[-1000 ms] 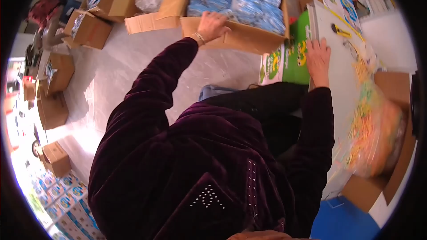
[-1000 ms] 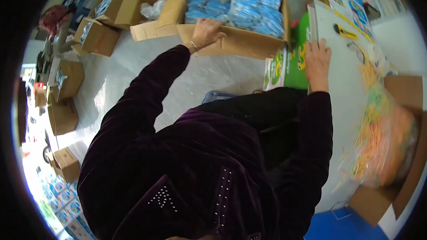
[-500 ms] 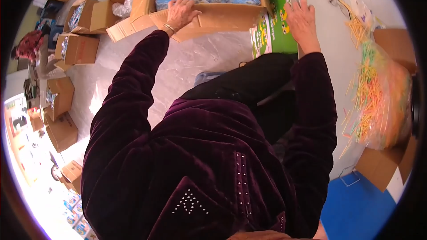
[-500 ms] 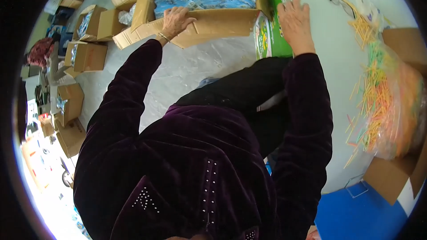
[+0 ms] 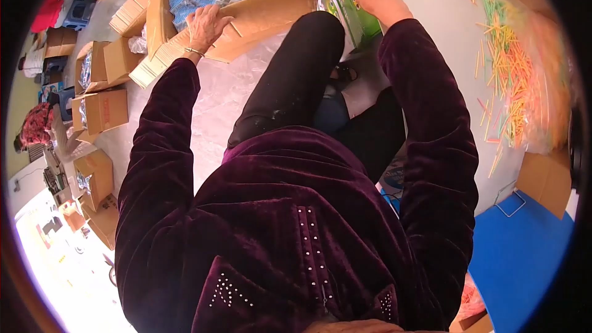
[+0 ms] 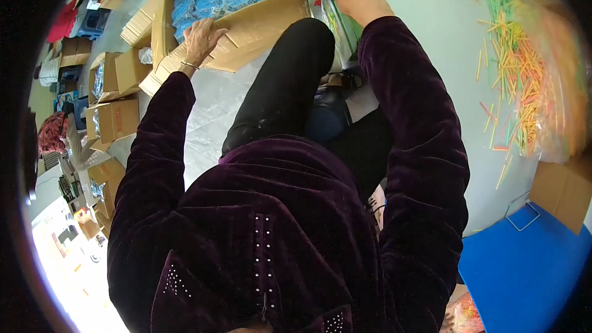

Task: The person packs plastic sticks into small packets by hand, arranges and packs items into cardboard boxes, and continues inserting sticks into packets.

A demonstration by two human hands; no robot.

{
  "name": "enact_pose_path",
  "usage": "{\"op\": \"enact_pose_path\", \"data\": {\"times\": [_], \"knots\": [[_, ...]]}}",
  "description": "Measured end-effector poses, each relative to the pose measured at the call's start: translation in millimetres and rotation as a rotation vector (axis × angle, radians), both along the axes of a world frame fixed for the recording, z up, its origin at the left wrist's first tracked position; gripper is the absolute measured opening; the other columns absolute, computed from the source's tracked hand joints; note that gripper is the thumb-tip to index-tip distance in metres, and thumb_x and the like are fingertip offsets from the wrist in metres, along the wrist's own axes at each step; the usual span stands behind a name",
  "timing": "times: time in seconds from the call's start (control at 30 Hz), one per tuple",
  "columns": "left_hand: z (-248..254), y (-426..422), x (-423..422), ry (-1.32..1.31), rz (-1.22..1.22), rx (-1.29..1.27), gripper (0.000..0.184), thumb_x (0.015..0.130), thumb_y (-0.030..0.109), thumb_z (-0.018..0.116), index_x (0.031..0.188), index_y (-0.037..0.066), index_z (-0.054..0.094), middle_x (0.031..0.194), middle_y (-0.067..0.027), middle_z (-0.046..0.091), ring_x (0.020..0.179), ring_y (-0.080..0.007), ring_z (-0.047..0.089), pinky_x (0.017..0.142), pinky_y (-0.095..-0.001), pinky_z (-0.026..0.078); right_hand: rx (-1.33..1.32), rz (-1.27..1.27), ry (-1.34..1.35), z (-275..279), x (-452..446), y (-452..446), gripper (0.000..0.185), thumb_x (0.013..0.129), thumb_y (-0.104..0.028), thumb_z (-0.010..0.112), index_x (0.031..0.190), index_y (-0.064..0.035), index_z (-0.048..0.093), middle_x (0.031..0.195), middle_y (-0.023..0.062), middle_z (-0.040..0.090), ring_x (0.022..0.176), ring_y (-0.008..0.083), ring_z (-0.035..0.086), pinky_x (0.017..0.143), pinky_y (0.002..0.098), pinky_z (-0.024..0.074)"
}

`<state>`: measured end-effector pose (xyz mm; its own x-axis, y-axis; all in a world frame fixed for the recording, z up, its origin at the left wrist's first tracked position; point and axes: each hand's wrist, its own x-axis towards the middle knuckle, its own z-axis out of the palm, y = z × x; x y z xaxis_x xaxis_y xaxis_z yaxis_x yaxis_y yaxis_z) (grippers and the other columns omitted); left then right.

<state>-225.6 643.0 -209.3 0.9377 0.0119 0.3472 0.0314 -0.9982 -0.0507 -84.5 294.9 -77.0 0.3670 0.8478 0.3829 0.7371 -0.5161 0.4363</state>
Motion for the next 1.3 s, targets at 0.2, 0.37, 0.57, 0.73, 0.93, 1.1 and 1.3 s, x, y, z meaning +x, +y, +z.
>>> {"op": "enact_pose_path", "data": {"times": [0.2,0.37,0.57,0.73,0.93,1.1,1.3], "knots": [[2,-2,-1,0.034,0.008,-0.014,0.041,0.077,0.049,0.059,0.091,0.011,0.055,0.088,-0.0040,0.057,0.090,-0.0254,0.052,0.078,-0.0432,0.033,-0.247,-0.180,-0.075,11,-10,5,0.024,0.077,-0.019,0.054,0.097,-0.0075,0.061,0.102,0.0139,0.056,0.113,0.0300,0.042,0.086,0.0423,0.0367],[1,-3,-3,0.005,-0.004,-0.029,0.041,0.077,0.049,0.060,0.091,0.011,0.055,0.087,-0.0046,0.057,0.089,-0.0257,0.052,0.077,-0.0427,0.034,0.208,0.110,-0.098,-2,1,-1,0.023,0.076,-0.019,0.055,0.095,-0.0075,0.061,0.100,0.0130,0.057,0.112,0.0295,0.043,0.084,0.0416,0.0375],[1,-4,-3,-0.026,-0.010,-0.017,0.041,0.077,0.048,0.060,0.092,0.011,0.056,0.088,-0.0048,0.058,0.089,-0.0254,0.053,0.080,-0.0424,0.034,0.331,0.207,-0.034,-10,8,-1,0.019,0.076,-0.018,0.054,0.090,-0.0075,0.060,0.097,0.0123,0.057,0.109,0.0289,0.045,0.084,0.0430,0.0380],[1,-3,-3,0.025,0.037,0.016,0.046,0.077,0.052,0.058,0.095,0.010,0.056,0.092,-0.0041,0.058,0.092,-0.0243,0.053,0.080,-0.0407,0.033,-0.040,-0.117,0.060,-2,2,3,0.022,0.074,-0.021,0.057,0.089,-0.0057,0.060,0.099,0.0118,0.057,0.110,0.0293,0.044,0.085,0.0448,0.0376],[-5,-2,-2,-0.031,0.039,0.017,0.042,0.073,0.052,0.061,0.089,0.014,0.058,0.088,-0.0033,0.059,0.090,-0.0232,0.053,0.078,-0.0441,0.034,-0.007,-0.086,0.125,-12,12,3,0.027,0.072,-0.023,0.066,0.094,-0.0108,0.055,0.093,0.0042,0.053,0.112,0.0272,0.039,0.082,0.0405,0.0352],[0,-6,-4,-0.097,0.020,-0.092,0.036,0.071,0.046,0.063,0.086,0.014,0.059,0.085,-0.0033,0.060,0.088,-0.0230,0.054,0.075,-0.0430,0.034,-0.107,-0.120,0.122,-10,11,6,0.031,0.072,-0.023,0.067,0.097,-0.0095,0.055,0.097,0.0056,0.053,0.113,0.0284,0.038,0.083,0.0411,0.0349],[0,-7,-7,-0.108,0.024,-0.160,0.034,0.071,0.044,0.064,0.078,0.012,0.055,0.077,-0.0042,0.058,0.079,-0.0238,0.055,0.070,-0.0415,0.034,-0.157,-0.128,0.101,-3,4,9,0.038,0.074,-0.026,0.066,0.106,-0.0077,0.054,0.102,0.0080,0.052,0.114,0.0297,0.037,0.086,0.0433,0.0339]]}}
